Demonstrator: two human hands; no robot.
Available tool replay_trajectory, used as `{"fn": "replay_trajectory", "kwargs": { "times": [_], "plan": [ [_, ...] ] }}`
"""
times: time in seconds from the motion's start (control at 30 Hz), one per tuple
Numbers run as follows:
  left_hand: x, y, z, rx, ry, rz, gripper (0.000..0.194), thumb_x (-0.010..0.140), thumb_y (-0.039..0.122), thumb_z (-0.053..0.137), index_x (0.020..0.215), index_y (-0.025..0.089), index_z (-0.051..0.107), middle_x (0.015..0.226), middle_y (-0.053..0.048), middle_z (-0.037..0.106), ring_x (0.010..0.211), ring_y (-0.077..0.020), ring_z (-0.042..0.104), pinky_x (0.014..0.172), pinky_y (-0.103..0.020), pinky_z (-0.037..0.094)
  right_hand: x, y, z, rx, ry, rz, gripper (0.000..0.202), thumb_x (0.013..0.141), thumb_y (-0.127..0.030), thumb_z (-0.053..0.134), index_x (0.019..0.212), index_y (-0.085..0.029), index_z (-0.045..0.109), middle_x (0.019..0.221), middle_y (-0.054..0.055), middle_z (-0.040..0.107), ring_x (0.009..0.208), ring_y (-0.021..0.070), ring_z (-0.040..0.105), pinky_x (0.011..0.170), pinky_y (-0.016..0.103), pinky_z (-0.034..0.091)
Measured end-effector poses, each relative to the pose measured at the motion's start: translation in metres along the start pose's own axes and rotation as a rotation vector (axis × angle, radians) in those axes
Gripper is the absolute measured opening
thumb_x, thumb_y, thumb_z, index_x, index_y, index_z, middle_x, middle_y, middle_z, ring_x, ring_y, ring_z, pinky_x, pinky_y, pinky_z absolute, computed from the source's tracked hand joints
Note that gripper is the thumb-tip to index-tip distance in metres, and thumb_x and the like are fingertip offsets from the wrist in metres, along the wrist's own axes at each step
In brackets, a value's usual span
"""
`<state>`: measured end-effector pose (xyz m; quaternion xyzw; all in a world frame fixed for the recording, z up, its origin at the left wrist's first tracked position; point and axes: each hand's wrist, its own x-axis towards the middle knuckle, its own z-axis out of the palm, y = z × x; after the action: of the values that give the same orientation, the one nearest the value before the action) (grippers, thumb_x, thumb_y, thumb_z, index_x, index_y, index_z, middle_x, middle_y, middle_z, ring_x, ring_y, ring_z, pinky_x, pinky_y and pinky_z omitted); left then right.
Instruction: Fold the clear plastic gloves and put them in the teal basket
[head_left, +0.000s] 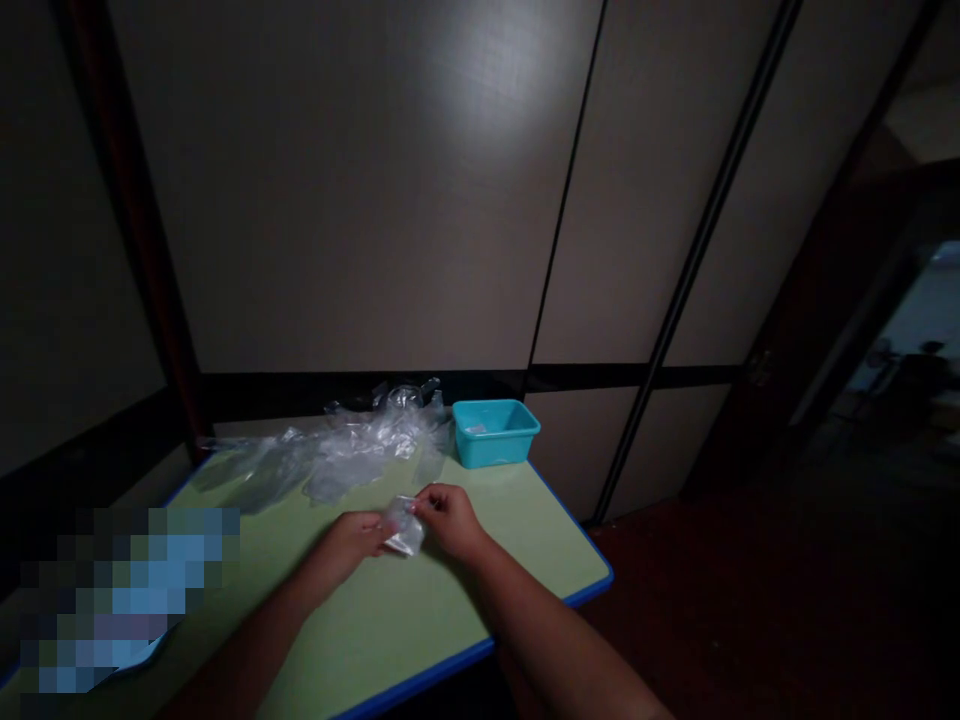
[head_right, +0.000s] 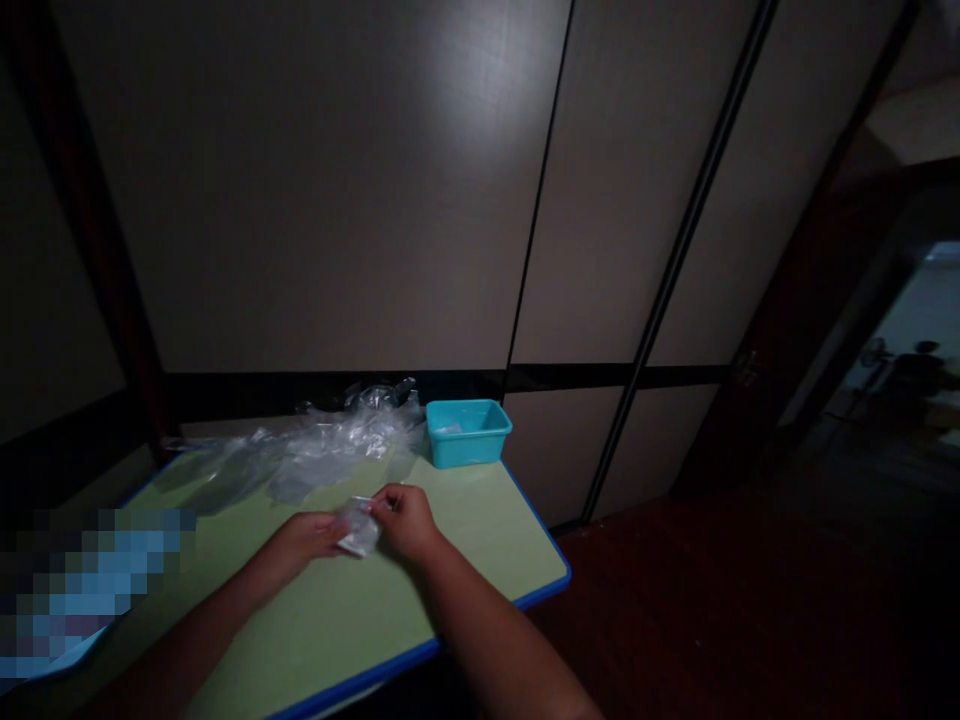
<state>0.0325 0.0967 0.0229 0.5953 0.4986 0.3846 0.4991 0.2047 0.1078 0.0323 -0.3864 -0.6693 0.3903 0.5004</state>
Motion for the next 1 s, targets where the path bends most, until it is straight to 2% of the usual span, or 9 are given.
{"fn": "replay_trajectory", "kwargs": {
  "times": [0.13, 0.23, 0.33, 0.43, 0.5, 0.63, 0.73, 0.83, 1.0],
  "plan": [
    [0.008, 0.015, -0.002, 0.014, 0.210, 0.029, 0.057, 0.066, 0.064, 0.052, 0.087, 0.012, 0.063, 0.072, -0.007, 0.068, 0.063, -0.0201, 0.063, 0.061, -0.031, 0.047, 0.002, -0.017, -0.027, 0.054, 0.084, 0.000, 0.020, 0.068, -0.034, 0.065, 0.063, -0.015, 0.061, 0.057, -0.002, 0.054, 0.055, 0.0100, 0.045, 0.052, 0.021, 0.032],
    [0.023, 0.043, 0.005, 0.264, 0.289, 0.224, 0.051, 0.076, 0.058, 0.042, 0.098, 0.015, 0.059, 0.076, -0.005, 0.066, 0.064, -0.0187, 0.061, 0.060, -0.029, 0.047, 0.001, -0.026, -0.057, 0.076, 0.162, -0.008, 0.023, 0.067, -0.036, 0.067, 0.062, -0.015, 0.061, 0.055, -0.003, 0.053, 0.052, 0.0091, 0.042, 0.051, 0.021, 0.030],
    [0.048, 0.075, 0.027, 0.721, 0.228, 0.428, 0.044, 0.084, 0.040, 0.041, 0.121, 0.019, 0.050, 0.089, -0.006, 0.065, 0.076, -0.0191, 0.062, 0.068, -0.029, 0.046, -0.003, -0.028, -0.090, 0.149, 0.245, -0.003, 0.025, 0.066, -0.038, 0.069, 0.062, -0.015, 0.060, 0.056, -0.002, 0.055, 0.054, 0.0097, 0.045, 0.055, 0.022, 0.034],
    [0.078, 0.095, 0.052, 1.088, 0.086, 0.540, 0.052, 0.083, 0.040, 0.050, 0.132, 0.026, 0.042, 0.106, -0.008, 0.064, 0.095, -0.0242, 0.060, 0.074, -0.031, 0.044, -0.009, -0.029, -0.123, 0.165, 0.310, 0.022, 0.027, 0.065, -0.040, 0.071, 0.063, -0.015, 0.060, 0.058, -0.001, 0.057, 0.055, 0.0103, 0.048, 0.056, 0.023, 0.035],
    [0.098, 0.100, 0.064, 1.153, 0.036, 0.529, 0.056, 0.084, 0.042, 0.049, 0.135, 0.024, 0.038, 0.109, -0.010, 0.063, 0.098, -0.0256, 0.059, 0.074, -0.031, 0.044, -0.014, -0.031, -0.145, 0.147, 0.344, 0.044, 0.028, 0.064, -0.040, 0.072, 0.063, -0.015, 0.060, 0.059, 0.000, 0.058, 0.055, 0.0103, 0.048, 0.055, 0.023, 0.035],
    [0.120, 0.100, 0.071, 1.124, -0.016, 0.466, 0.041, 0.086, 0.042, 0.046, 0.119, 0.020, 0.054, 0.106, -0.011, 0.065, 0.092, -0.0250, 0.061, 0.072, -0.030, 0.042, -0.012, -0.037, -0.190, 0.083, 0.422, 0.074, 0.031, 0.063, -0.044, 0.071, 0.062, -0.016, 0.058, 0.056, -0.001, 0.056, 0.051, 0.0094, 0.045, 0.050, 0.022, 0.032],
    [0.120, 0.097, 0.069, 1.061, -0.034, 0.490, 0.035, 0.089, 0.039, 0.040, 0.110, 0.019, 0.058, 0.102, -0.010, 0.066, 0.089, -0.0234, 0.062, 0.070, -0.029, 0.041, 0.006, -0.044, -0.219, -0.009, 0.451, 0.044, 0.033, 0.059, -0.047, 0.072, 0.060, -0.017, 0.057, 0.052, -0.003, 0.051, 0.048, 0.0086, 0.041, 0.048, 0.022, 0.030],
    [0.115, 0.095, 0.068, 1.023, -0.033, 0.505, 0.035, 0.090, 0.038, 0.037, 0.109, 0.018, 0.059, 0.101, -0.010, 0.066, 0.089, -0.0233, 0.062, 0.071, -0.029, 0.041, 0.040, -0.046, -0.234, -0.120, 0.345, 0.052, 0.035, 0.060, -0.050, 0.069, 0.060, -0.016, 0.057, 0.052, -0.002, 0.052, 0.049, 0.0091, 0.042, 0.049, 0.022, 0.032],
    [0.102, 0.094, 0.068, 0.929, 0.079, 0.492, 0.043, 0.090, 0.039, 0.036, 0.126, 0.017, 0.046, 0.103, -0.011, 0.064, 0.088, -0.0221, 0.061, 0.071, -0.029, 0.042, 0.116, -0.033, -0.222, -0.293, 0.127, 0.109, 0.028, 0.066, -0.041, 0.065, 0.059, -0.014, 0.056, 0.055, -0.001, 0.055, 0.051, 0.0089, 0.046, 0.052, 0.022, 0.035]
  ]
}}
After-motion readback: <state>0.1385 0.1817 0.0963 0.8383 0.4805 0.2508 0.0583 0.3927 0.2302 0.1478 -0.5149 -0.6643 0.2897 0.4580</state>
